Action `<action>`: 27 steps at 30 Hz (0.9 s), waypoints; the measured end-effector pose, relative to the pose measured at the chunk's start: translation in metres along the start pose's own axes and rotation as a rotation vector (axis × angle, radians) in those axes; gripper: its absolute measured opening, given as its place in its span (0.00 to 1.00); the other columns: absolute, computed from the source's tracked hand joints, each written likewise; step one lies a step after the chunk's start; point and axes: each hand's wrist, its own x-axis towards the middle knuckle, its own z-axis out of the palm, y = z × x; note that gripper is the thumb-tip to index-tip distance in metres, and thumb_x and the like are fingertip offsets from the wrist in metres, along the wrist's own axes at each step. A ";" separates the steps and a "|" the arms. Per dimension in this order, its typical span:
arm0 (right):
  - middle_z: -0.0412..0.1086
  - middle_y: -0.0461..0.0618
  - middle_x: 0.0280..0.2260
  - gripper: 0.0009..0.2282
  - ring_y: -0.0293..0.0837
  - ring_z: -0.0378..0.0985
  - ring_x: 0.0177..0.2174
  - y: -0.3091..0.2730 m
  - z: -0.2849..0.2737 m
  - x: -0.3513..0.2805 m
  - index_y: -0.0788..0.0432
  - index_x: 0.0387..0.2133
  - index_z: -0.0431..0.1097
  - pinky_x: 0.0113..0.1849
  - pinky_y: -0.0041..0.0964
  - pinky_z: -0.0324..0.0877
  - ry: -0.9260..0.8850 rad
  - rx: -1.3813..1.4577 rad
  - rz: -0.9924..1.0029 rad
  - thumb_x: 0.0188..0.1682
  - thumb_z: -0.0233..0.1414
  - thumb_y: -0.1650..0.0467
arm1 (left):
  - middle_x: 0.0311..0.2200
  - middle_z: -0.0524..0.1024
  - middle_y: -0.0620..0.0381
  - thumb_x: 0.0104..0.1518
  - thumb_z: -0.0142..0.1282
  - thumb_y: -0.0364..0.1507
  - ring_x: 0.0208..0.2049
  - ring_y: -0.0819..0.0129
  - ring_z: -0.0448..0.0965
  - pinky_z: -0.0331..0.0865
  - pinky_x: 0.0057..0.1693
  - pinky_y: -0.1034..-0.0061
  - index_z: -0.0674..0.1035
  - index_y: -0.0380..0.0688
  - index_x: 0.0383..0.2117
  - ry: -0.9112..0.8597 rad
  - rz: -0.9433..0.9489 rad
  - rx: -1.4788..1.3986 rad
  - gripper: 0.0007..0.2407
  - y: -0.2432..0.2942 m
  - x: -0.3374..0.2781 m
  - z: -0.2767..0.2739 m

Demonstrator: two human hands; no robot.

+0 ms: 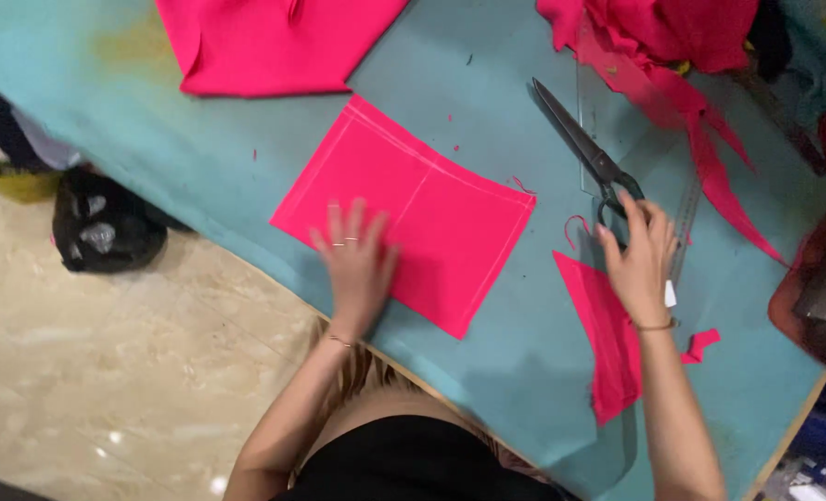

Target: Measure, draft pattern lines using rulers and tailor's chalk on pink fabric, and cut out the template with fabric shears.

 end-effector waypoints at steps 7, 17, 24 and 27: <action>0.64 0.61 0.56 0.21 0.60 0.65 0.56 -0.092 0.042 -0.087 0.61 0.63 0.65 0.58 0.51 0.62 0.182 0.155 0.311 0.56 0.57 0.70 | 0.66 0.62 0.37 0.61 0.61 0.35 0.67 0.43 0.62 0.52 0.69 0.48 0.70 0.36 0.61 -0.007 -0.046 -0.113 0.24 -0.091 0.040 -0.059; 0.66 0.53 0.48 0.18 0.43 0.72 0.46 -0.210 0.074 -0.155 0.60 0.60 0.66 0.43 0.36 0.72 0.367 0.474 0.806 0.57 0.55 0.71 | 0.49 0.75 0.44 0.59 0.64 0.28 0.43 0.52 0.74 0.69 0.48 0.66 0.67 0.34 0.63 -0.241 0.027 -0.381 0.27 -0.131 0.090 -0.069; 0.69 0.51 0.46 0.18 0.40 0.72 0.35 -0.257 0.096 -0.166 0.61 0.57 0.68 0.37 0.33 0.69 0.421 0.426 0.937 0.54 0.59 0.69 | 0.29 0.76 0.55 0.61 0.61 0.29 0.25 0.70 0.72 0.67 0.33 0.74 0.67 0.38 0.63 -0.484 -0.212 -0.562 0.24 -0.167 0.097 -0.053; 0.69 0.52 0.33 0.26 0.41 0.67 0.27 -0.262 0.107 -0.145 0.62 0.58 0.64 0.31 0.36 0.66 0.350 0.433 1.063 0.48 0.63 0.66 | 0.26 0.76 0.52 0.62 0.60 0.28 0.26 0.69 0.74 0.69 0.35 0.73 0.68 0.37 0.60 -0.452 -0.153 -0.537 0.21 -0.171 0.093 -0.050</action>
